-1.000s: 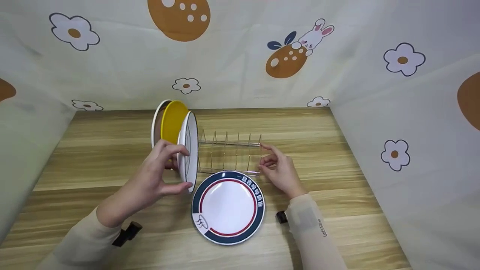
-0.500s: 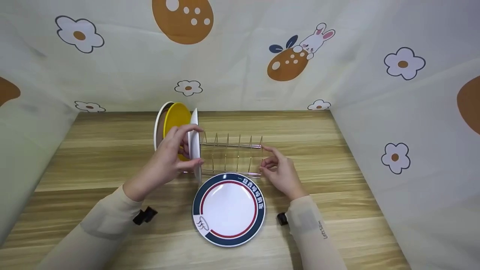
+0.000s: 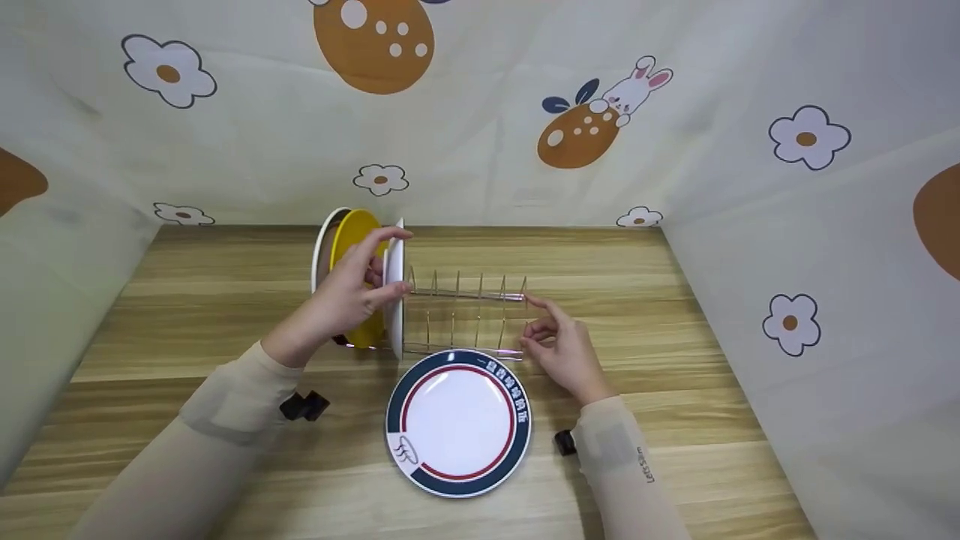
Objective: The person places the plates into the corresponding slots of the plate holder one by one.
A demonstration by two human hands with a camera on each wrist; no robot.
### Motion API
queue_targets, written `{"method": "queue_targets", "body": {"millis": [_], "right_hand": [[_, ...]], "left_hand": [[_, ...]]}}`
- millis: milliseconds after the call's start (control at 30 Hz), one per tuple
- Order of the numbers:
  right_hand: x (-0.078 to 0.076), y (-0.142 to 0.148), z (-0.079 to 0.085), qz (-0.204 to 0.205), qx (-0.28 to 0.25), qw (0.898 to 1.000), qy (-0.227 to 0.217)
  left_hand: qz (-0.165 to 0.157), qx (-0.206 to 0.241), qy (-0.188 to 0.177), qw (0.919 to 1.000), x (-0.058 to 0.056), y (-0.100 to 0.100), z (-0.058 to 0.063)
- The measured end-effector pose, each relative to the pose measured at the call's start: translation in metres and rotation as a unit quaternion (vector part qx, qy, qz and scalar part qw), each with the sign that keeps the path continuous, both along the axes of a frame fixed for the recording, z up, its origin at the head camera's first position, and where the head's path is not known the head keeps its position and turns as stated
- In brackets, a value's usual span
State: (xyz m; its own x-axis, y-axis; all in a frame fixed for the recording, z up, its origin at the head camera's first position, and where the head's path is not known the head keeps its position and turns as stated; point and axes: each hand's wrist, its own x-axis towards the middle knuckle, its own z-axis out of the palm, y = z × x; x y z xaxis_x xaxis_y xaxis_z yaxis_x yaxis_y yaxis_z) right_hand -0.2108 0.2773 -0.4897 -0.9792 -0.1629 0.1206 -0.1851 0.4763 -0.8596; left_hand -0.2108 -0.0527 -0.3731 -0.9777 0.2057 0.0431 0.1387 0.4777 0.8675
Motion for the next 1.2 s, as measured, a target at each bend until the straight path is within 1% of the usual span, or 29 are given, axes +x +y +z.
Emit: {"method": "queue_targets", "body": {"millis": [133, 267, 333, 433, 567, 633, 767, 867, 967, 1100, 1200], "right_hand": [[0.0, 0.001, 0.0, 0.002, -0.001, 1.0, -0.001], [0.0, 0.001, -0.001, 0.003, 0.005, 1.0, 0.003], [0.001, 0.0, -0.002, 0.003, 0.007, 1.0, 0.004], [0.001, 0.0, -0.001, 0.003, 0.009, 1.0, 0.001], [0.001, 0.0, 0.0, 0.003, 0.009, 1.0, -0.001], [0.001, -0.001, 0.0, 0.003, 0.011, 1.0, 0.001], [0.001, -0.001, 0.0, -0.001, 0.007, 1.0, 0.004], [0.0, -0.002, -0.001, -0.003, 0.005, 1.0, 0.001], [0.0, -0.002, -0.001, -0.005, 0.006, 1.0, -0.007], [-0.001, -0.001, -0.001, -0.011, 0.0, 1.0, -0.018], [0.0, -0.001, 0.0, -0.014, 0.002, 1.0, -0.018]], "left_hand": [[0.005, -0.003, -0.015, 0.9999, -0.004, 0.001, 0.001], [0.012, -0.007, -0.018, 0.9997, -0.006, 0.003, 0.0], [0.012, -0.008, -0.016, 0.9998, -0.007, 0.003, -0.001], [0.011, -0.004, -0.023, 0.9997, -0.009, 0.004, -0.001], [0.013, -0.001, -0.034, 0.9993, -0.012, 0.005, 0.001], [0.019, -0.008, -0.03, 0.9994, -0.011, 0.006, 0.002], [0.032, -0.028, -0.008, 0.9991, -0.005, 0.01, 0.003], [0.041, -0.046, 0.019, 0.9979, 0.001, 0.013, 0.002], [0.055, -0.059, 0.056, 0.9952, 0.007, 0.014, 0.003], [0.068, -0.061, 0.098, 0.9909, 0.016, 0.014, 0.008], [0.067, -0.063, 0.109, 0.9898, 0.025, 0.013, 0.014]]}}
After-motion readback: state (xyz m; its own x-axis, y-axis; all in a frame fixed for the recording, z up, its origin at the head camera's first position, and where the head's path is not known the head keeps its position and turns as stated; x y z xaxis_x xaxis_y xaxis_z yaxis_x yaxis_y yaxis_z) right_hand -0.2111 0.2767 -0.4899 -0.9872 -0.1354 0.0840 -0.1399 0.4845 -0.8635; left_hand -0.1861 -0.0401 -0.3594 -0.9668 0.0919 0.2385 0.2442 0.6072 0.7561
